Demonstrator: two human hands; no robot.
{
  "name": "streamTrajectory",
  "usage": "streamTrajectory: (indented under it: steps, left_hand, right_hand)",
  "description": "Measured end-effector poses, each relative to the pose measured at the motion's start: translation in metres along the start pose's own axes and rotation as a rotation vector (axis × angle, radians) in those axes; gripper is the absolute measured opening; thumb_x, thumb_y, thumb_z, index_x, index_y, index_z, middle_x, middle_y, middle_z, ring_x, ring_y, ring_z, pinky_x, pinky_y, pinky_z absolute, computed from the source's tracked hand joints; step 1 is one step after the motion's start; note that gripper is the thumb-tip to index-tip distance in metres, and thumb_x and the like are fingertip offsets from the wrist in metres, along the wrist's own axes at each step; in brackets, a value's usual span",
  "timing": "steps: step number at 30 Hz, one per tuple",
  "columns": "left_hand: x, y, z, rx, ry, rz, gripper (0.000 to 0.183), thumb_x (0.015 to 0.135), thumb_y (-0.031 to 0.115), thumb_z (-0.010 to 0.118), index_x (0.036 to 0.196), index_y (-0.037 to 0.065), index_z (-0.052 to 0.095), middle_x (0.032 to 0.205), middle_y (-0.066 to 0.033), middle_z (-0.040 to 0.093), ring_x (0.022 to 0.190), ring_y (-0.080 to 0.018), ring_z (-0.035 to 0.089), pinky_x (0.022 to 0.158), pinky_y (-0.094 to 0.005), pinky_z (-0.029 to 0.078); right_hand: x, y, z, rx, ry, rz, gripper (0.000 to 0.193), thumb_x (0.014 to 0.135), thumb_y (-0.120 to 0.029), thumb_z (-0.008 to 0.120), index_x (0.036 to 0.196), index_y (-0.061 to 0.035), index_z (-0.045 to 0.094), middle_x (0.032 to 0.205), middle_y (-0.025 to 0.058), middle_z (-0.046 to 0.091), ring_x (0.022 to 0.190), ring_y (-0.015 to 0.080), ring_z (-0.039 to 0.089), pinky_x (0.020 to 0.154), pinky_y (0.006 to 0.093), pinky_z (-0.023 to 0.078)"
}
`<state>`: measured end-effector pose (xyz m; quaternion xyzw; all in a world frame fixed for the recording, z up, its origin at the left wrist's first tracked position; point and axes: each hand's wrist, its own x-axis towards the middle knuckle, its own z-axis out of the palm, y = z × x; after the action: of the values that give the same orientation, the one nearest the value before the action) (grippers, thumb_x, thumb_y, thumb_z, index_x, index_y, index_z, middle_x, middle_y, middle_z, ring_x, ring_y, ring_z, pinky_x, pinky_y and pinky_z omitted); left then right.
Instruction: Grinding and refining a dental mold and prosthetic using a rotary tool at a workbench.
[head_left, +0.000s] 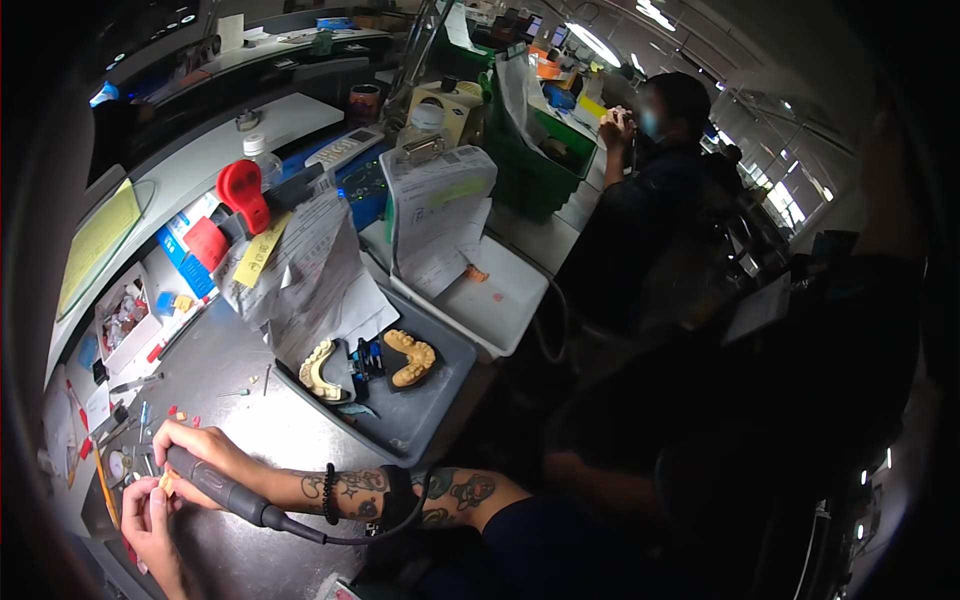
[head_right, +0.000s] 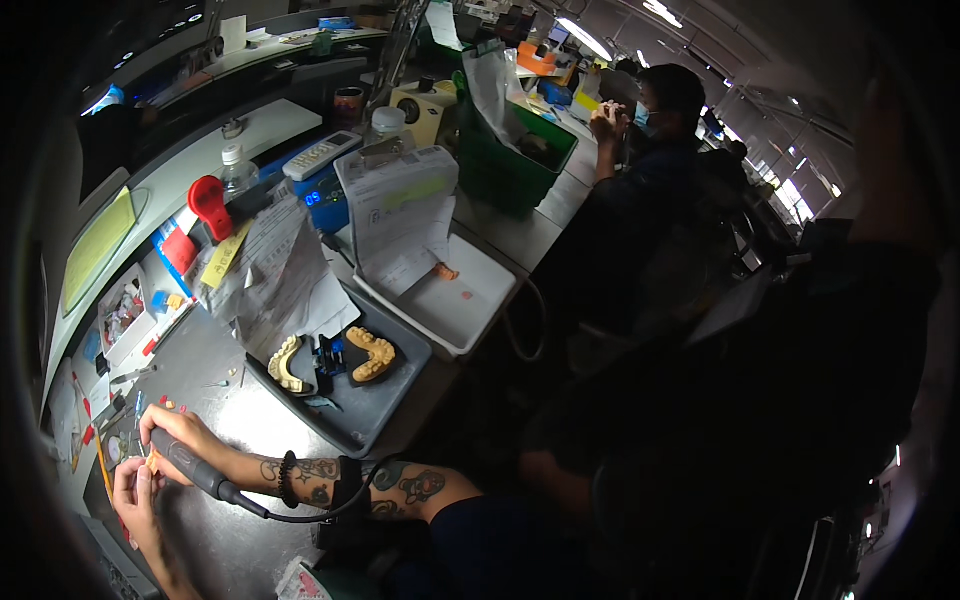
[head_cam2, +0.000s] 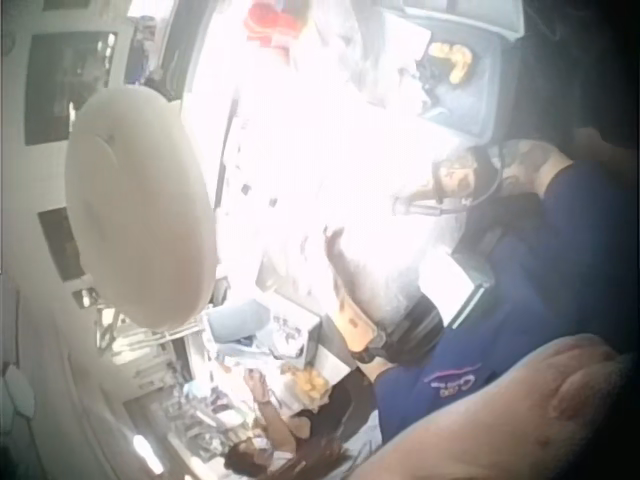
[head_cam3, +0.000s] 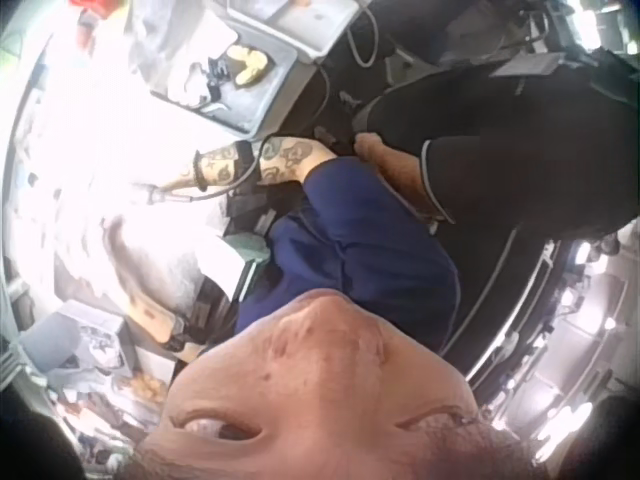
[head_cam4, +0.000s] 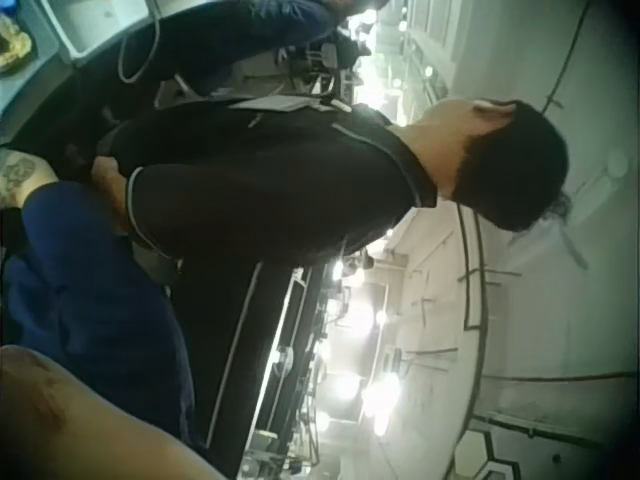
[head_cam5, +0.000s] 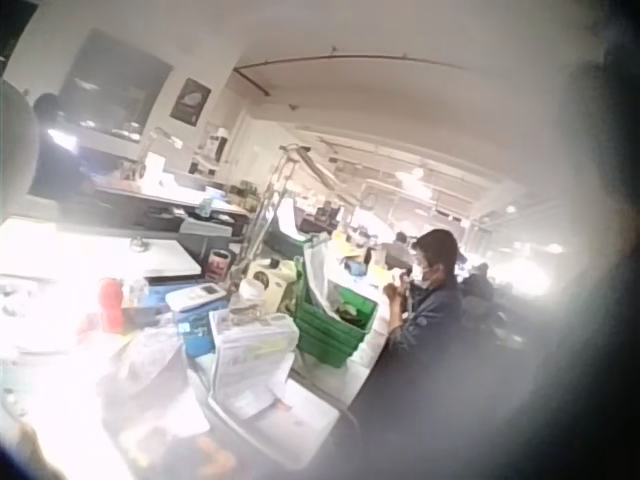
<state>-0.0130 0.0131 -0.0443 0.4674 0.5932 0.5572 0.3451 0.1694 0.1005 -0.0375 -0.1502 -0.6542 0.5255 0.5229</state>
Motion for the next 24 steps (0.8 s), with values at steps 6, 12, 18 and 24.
streamTrajectory:
  steps: [6, 12, 18, 24]
  left_hand:
    - [0.008, -0.026, -0.016, 0.098, -0.031, 0.189, 0.011, 0.096, 0.008, 0.053, 0.101, -0.001, 0.055, 0.098, -0.0054, 0.055, 0.076, -0.0088, 0.054, 0.068, -0.0209, 0.046]
    - [0.016, -0.055, -0.043, 0.087, -0.006, 0.152, 0.013, 0.097, 0.009, 0.051, 0.103, -0.003, 0.055, 0.102, -0.0073, 0.055, 0.081, -0.0111, 0.057, 0.071, -0.0231, 0.05]
    - [0.017, -0.063, -0.037, 0.064, 0.062, 0.164, 0.017, 0.098, 0.01, 0.052, 0.107, -0.003, 0.056, 0.102, -0.0075, 0.057, 0.079, -0.0109, 0.058, 0.07, -0.0224, 0.051]
    - [0.014, -0.052, -0.021, 0.06, 0.094, 0.12, 0.019, 0.097, 0.011, 0.053, 0.11, -0.003, 0.057, 0.1, -0.007, 0.06, 0.08, -0.0105, 0.059, 0.069, -0.0212, 0.05]
  right_hand:
    - [-0.001, 0.002, -0.004, 0.018, -0.021, 0.026, 0.021, 0.081, -0.002, 0.063, 0.095, -0.004, 0.048, 0.068, 0.0045, 0.057, 0.062, 0.0118, 0.061, 0.055, 0.0264, 0.047]
    - [-0.003, 0.001, -0.01, 0.045, -0.025, 0.033, 0.021, 0.081, -0.003, 0.064, 0.095, -0.004, 0.048, 0.068, 0.0044, 0.057, 0.062, 0.0115, 0.061, 0.055, 0.0259, 0.048]
    - [0.001, -0.003, -0.012, 0.092, -0.036, 0.041, 0.021, 0.082, -0.003, 0.064, 0.096, -0.004, 0.048, 0.068, 0.0042, 0.057, 0.062, 0.0113, 0.061, 0.055, 0.0254, 0.048]
    - [0.0, -0.008, -0.015, 0.159, -0.051, 0.078, 0.021, 0.083, -0.004, 0.064, 0.096, -0.004, 0.048, 0.069, 0.0041, 0.057, 0.062, 0.011, 0.061, 0.055, 0.025, 0.048]
